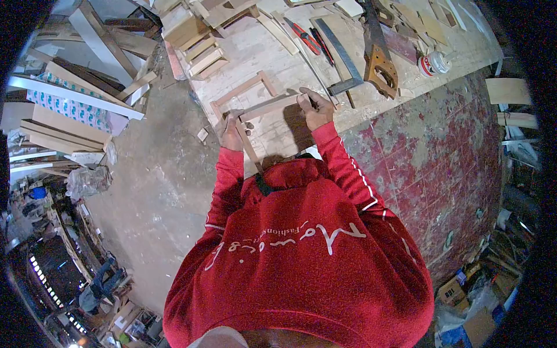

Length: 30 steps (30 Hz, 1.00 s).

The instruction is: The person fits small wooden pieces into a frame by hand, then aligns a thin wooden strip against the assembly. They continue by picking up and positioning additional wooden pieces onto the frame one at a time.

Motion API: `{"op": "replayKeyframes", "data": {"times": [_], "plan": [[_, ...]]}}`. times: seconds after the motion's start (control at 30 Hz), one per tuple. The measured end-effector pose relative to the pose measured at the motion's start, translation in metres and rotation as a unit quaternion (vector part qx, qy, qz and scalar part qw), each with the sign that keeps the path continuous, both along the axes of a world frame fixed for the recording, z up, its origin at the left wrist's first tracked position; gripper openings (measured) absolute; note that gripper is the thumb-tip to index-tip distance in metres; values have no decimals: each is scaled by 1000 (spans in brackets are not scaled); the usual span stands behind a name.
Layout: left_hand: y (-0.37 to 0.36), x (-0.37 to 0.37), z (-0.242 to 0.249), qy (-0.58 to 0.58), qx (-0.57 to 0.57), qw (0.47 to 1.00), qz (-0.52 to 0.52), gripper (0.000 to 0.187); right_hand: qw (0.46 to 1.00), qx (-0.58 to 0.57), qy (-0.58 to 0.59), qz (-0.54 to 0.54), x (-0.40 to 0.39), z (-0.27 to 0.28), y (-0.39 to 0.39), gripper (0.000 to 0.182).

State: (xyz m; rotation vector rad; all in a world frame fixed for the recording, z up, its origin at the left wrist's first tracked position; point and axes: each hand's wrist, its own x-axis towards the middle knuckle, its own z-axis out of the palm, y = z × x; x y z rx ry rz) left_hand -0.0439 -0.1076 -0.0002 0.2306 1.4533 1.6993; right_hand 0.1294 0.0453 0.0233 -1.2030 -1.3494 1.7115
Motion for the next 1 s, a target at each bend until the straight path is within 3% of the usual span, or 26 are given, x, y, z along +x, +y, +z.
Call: {"op": "replayKeyframes", "data": {"times": [0.17,0.37,0.53,0.8,0.87,1.0], "plan": [[2,4,10,3,-16,1000,15,33,994,111,-2,15,0,-12,-1,27],[0,2,3,-40,32,999,-9,34,996,84,-16,10,1,-10,-1,27],[8,9,22,25,-90,995,26,24,995,90,-16,27,1,-13,-1,28],[6,8,19,35,-69,997,28,17,996,90,-15,21,-3,-6,-9,30],[5,8,19,37,-63,997,29,16,995,-65,71,0,-4,-1,-9,29],[5,8,19,57,-66,996,26,18,998,6,65,14,-3,-1,-8,28]]}}
